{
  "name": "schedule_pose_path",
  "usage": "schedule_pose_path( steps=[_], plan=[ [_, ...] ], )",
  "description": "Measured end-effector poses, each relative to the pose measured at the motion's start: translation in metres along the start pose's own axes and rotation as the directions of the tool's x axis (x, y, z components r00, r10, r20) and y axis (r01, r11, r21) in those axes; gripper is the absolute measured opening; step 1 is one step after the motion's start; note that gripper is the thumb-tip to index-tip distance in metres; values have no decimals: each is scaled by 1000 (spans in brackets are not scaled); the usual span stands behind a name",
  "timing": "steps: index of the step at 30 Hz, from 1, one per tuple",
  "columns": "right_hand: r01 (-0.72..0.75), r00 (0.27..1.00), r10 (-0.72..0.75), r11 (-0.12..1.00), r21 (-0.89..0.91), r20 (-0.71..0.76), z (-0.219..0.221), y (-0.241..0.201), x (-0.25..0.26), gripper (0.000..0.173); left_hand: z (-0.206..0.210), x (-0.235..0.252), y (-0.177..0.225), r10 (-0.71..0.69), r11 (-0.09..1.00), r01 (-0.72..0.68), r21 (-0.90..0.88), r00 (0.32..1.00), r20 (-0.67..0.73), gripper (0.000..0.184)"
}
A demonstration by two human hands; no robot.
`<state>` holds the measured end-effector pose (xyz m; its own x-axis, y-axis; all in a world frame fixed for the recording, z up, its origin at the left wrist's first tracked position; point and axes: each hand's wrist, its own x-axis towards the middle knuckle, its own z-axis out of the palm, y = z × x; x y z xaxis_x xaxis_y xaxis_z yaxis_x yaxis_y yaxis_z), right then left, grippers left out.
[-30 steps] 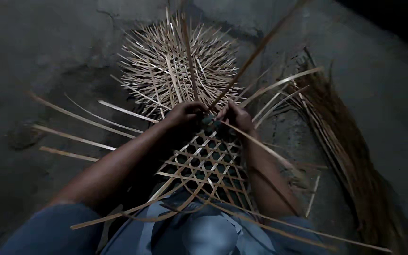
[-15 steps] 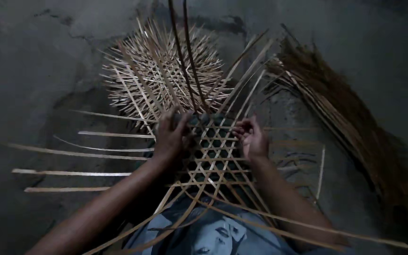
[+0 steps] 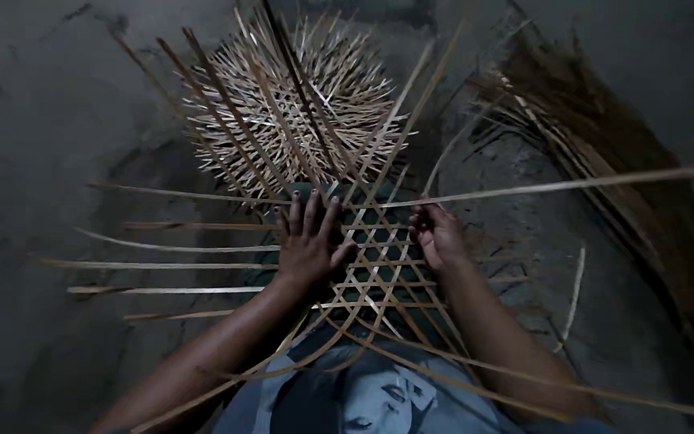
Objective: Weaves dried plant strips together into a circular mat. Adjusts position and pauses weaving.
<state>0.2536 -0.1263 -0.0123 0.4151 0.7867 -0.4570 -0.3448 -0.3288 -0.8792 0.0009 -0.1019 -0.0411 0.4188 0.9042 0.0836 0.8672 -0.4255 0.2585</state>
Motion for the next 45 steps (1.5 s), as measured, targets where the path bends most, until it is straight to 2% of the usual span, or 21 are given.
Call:
schedule_pose_path(
  steps=[2, 4, 7, 8, 10, 11, 13, 14, 16, 19, 23, 25, 26, 28, 30, 32, 36, 39, 41, 43, 45],
  plan=[
    [134, 989, -131, 990, 47, -61, 2, 16, -5, 25, -3, -1, 0, -17, 1000, 17, -1, 1000, 12, 83],
    [326, 945, -327, 943, 69, 4, -1, 27, -12, 26, -2, 0, -1, -15, 1000, 15, -14, 1000, -16, 80],
    [477, 872, -475, 879, 16, 119, -9, 27, -23, 54, -1, -1, -2, -27, 999, 27, -23, 1000, 2, 79],
    [482, 872, -481, 876, 12, 93, -11, 25, -27, 53, -1, -1, -2, -29, 999, 29, -20, 1000, 0, 79],
    [399, 915, -393, 913, 78, -86, -12, 23, -31, 46, -2, 0, -1, -34, 999, 34, -18, 999, -4, 79],
    [314, 937, -279, 936, 156, -211, -10, 22, -30, 45, -3, 1, 0, -43, 999, 43, -17, 999, 3, 79],
    [139, 933, -15, 938, 319, -360, -11, 22, -20, 25, -3, 1, 0, -54, 998, 54, -18, 999, -6, 79],
    [73, 924, 79, 924, 374, -375, -12, 22, -16, 16, -3, 1, 0, -56, 998, 56, -19, 998, -17, 79],
    [-8, 919, 168, 912, 411, -355, -15, 22, -10, 10, -3, 1, 0, -61, 998, 61, -16, 998, -30, 79],
    [-53, 932, 197, 905, 423, -305, -19, 21, -7, 11, -5, 0, 0, -84, 996, 83, -28, 996, -20, 78],
    [-49, 902, 263, 850, 525, -342, -23, 29, -5, 14, -8, 1, 0, -93, 995, 93, -37, 996, -2, 77],
    [-78, 915, 252, 877, 474, -315, -24, 29, -5, 15, -6, 1, 1, -85, 996, 85, -24, 996, -6, 78],
    [-100, 943, 218, 907, 410, -252, -25, 27, -7, 17, -5, 1, 1, -77, 997, 77, -19, 997, -14, 78],
    [-115, 988, 138, 954, 276, -68, -30, 18, -9, 30, -3, 0, 0, -61, 998, 61, -27, 998, -26, 77],
    [-84, 992, 63, 974, 211, 107, -37, 14, -8, 37, -2, -1, -1, -59, 998, 58, -21, 998, -14, 77],
    [-39, 995, 18, 975, 219, 96, -38, 16, -10, 34, -3, 0, -1, -62, 998, 62, -8, 998, 11, 78],
    [193, 970, -158, 962, 194, -182, -25, 29, -25, 37, -3, 2, -2, -56, 998, 56, -32, 998, 3, 79],
    [428, 900, -417, 901, 75, -128, -26, 36, -39, 37, -2, 1, -4, -53, 998, 53, -40, 999, -7, 78],
    [480, 872, -482, 876, -42, -87, -24, 33, -48, 34, -4, 0, -5, -51, 997, 50, -52, 999, -9, 79],
    [501, 857, -514, 850, -166, -44, -19, 34, -53, 45, -8, -1, -6, -32, 996, 27, -84, 998, -58, 76],
    [527, 838, -544, 778, -343, 54, -12, 40, -58, 65, -15, -2, -9, -26, 990, 0, -144, 984, -176, 69]
  ],
)
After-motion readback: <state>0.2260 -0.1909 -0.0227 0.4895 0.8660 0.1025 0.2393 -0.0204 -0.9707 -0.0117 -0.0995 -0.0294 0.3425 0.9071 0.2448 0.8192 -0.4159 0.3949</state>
